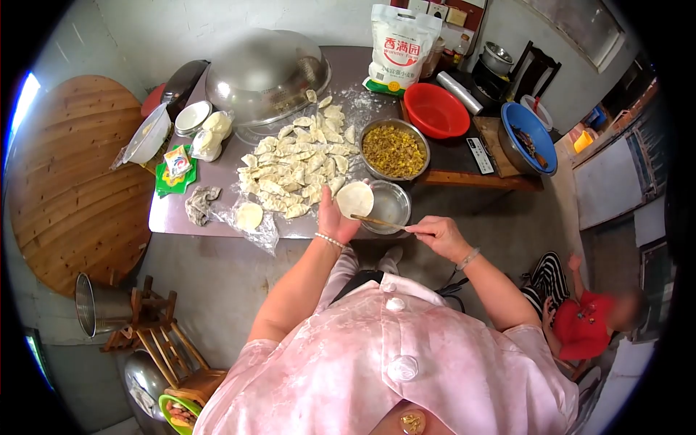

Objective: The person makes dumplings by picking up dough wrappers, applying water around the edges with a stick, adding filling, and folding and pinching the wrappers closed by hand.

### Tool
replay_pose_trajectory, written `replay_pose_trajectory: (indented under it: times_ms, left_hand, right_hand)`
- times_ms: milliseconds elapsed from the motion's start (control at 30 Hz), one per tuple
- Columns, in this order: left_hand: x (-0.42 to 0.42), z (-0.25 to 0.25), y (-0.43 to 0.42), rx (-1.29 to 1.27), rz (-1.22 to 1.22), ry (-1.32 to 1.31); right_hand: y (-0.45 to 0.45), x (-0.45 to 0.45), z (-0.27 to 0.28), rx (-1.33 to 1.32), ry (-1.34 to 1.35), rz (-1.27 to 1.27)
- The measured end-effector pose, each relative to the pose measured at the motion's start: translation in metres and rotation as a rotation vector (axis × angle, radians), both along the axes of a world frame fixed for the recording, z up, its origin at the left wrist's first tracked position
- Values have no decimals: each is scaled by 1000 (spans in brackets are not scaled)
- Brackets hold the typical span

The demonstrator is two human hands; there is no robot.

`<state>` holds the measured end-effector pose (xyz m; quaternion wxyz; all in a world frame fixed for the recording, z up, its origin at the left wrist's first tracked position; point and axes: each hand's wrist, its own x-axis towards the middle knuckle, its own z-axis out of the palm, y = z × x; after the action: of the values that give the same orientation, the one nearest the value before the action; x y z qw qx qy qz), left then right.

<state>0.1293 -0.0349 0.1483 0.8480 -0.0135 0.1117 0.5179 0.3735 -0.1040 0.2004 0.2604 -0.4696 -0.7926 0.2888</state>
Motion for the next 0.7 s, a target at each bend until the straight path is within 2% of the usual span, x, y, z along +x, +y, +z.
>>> replay_pose_trajectory:
  times_ms: [133, 233, 433, 700]
  left_hand:
    - [0, -4, 0, 5, -8, 12]
    - [-1, -4, -1, -10, -2, -3]
    - [3, -2, -3, -8, 11, -7]
    - [4, 2, -5, 17, 3, 3]
  right_hand:
    - [1, -1, 6, 218, -68, 9]
    - [1, -3, 10, 125, 18, -64]
    - [1, -16, 1, 78, 12, -92]
    - [1, -15, 0, -10, 45, -10]
